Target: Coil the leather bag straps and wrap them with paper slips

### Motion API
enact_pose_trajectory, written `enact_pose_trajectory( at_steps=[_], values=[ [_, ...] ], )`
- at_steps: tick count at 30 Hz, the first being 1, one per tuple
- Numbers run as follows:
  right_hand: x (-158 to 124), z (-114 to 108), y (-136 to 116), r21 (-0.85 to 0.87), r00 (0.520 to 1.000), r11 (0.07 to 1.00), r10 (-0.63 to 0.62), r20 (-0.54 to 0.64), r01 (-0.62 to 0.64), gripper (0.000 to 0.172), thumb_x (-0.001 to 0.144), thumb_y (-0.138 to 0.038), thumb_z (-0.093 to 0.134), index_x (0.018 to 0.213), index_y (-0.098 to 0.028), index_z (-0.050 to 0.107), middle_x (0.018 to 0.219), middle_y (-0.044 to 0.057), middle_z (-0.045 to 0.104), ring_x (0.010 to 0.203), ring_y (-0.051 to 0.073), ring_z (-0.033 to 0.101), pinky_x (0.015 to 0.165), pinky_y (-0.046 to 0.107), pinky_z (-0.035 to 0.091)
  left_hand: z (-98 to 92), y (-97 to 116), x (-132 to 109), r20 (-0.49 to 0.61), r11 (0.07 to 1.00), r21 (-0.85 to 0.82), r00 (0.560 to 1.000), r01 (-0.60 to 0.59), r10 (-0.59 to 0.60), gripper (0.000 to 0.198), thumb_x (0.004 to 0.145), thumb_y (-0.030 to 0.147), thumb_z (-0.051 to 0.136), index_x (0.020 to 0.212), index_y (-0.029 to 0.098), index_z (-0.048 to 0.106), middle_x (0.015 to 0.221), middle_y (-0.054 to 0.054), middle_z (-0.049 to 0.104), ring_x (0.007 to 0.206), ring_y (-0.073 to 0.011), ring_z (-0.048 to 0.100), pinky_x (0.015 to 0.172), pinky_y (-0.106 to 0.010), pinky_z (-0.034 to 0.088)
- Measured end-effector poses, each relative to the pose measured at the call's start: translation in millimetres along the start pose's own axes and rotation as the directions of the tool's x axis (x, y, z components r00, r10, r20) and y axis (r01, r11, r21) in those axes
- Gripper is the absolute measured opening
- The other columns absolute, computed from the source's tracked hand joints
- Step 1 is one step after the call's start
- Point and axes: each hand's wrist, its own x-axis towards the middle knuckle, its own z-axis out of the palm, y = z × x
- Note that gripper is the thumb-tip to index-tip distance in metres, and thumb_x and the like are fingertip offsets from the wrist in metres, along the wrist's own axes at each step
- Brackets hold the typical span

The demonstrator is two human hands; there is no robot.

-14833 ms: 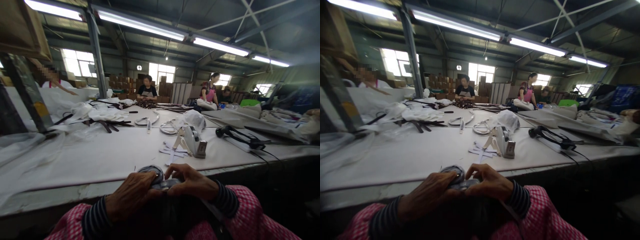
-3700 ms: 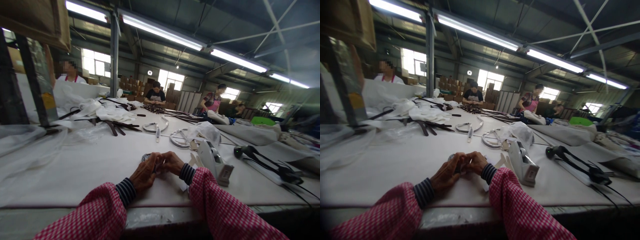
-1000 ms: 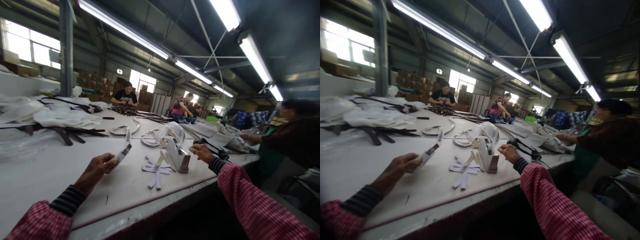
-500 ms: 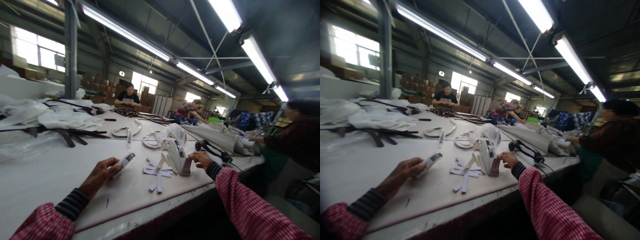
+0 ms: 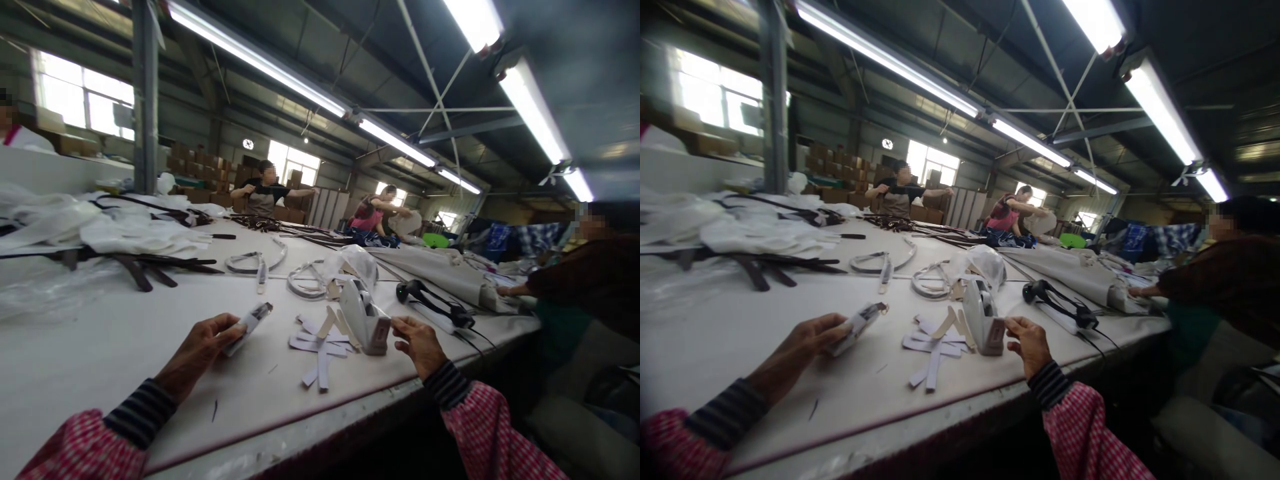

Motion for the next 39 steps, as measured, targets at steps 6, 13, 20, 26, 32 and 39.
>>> enact_pose_trajectory(
  at_steps=[6, 13, 20, 26, 32, 39],
  values=[
    [-9.0, -0.7, 18.6, 0.003, 0.997, 0.998, 0.056, 0.052, -0.057, 0.033, 0.06, -0.038, 0.079, 0.072, -0.017, 0.057, 0.066, -0.001, 0.058, 0.047, 0.006, 0.049, 0.038, 0.015, 0.034, -0.5, 1.0, -0.6, 0.0, 1.0, -0.006, 1.0, -0.002, 0.002, 0.044, 0.073, 0.059, 0.071, 0.085, 0.017, 0.066, 0.07, 0.002, 0.053, 0.064, -0.0153, 0.045, 0.058, -0.025, 0.033],
    [6.9, -6.7, 0.7, -0.188, 0.99, 0.982, 0.016, 0.143, 0.012, 0.033, 0.057, -0.038, 0.079, 0.059, -0.018, 0.052, 0.048, -0.005, 0.051, 0.038, 0.005, 0.039, 0.034, 0.014, 0.023, 0.6, 2.7, 0.4, -0.07, 0.992, -0.128, 0.997, 0.011, -0.02, 0.041, 0.068, 0.054, 0.075, 0.081, 0.016, 0.066, 0.065, 0.004, 0.056, 0.058, -0.0134, 0.048, 0.055, -0.024, 0.036],
    [13.1, -26.3, 20.2, -0.517, 0.973, 0.844, -0.023, 0.228, 0.141, 0.031, 0.057, -0.043, 0.071, 0.052, -0.02, 0.051, 0.04, -0.004, 0.046, 0.036, 0.008, 0.033, 0.035, 0.019, 0.019, 0.2, 3.9, 1.1, -0.144, 0.977, -0.212, 0.99, -0.021, -0.01, 0.042, 0.067, 0.055, 0.071, 0.079, 0.015, 0.062, 0.061, 0.004, 0.053, 0.054, -0.0112, 0.046, 0.051, -0.023, 0.036],
    [4.1, -4.6, 3.0, -0.381, 0.952, 0.872, -0.275, 0.137, 0.307, 0.038, 0.063, -0.055, 0.075, 0.066, -0.02, 0.058, 0.05, -0.003, 0.047, 0.044, 0.012, 0.04, 0.039, 0.024, 0.031, 5.0, -1.6, 3.8, -0.144, 0.969, -0.247, 0.99, -0.029, -0.007, 0.04, 0.067, 0.053, 0.07, 0.076, 0.015, 0.061, 0.056, 0.005, 0.05, 0.048, -0.0099, 0.041, 0.045, -0.022, 0.03],
    [-73.2, 129.6, -28.2, -0.084, 0.761, 0.946, -0.197, 0.618, 0.313, 0.038, 0.082, -0.051, 0.069, 0.07, -0.02, 0.051, 0.053, -0.007, 0.043, 0.045, 0.007, 0.035, 0.042, 0.021, 0.028, 7.2, -4.2, 3.5, -0.146, 0.985, -0.167, 0.989, -0.039, 0.014, 0.035, 0.071, 0.048, 0.068, 0.077, 0.015, 0.06, 0.06, 0.005, 0.05, 0.051, -0.0099, 0.042, 0.046, -0.022, 0.032],
    [-94.3, 226.6, -14.4, 0.037, 0.641, 0.987, -0.131, 0.756, 0.157, 0.036, 0.08, -0.048, 0.069, 0.07, -0.019, 0.049, 0.051, -0.008, 0.046, 0.04, 0.005, 0.034, 0.038, 0.019, 0.024, 5.2, -4.8, 5.6, -0.152, 0.991, -0.113, 0.987, -0.067, 0.049, 0.032, 0.075, 0.047, 0.066, 0.078, 0.015, 0.061, 0.061, 0.005, 0.05, 0.053, -0.01, 0.041, 0.049, -0.023, 0.032]
  ],
)
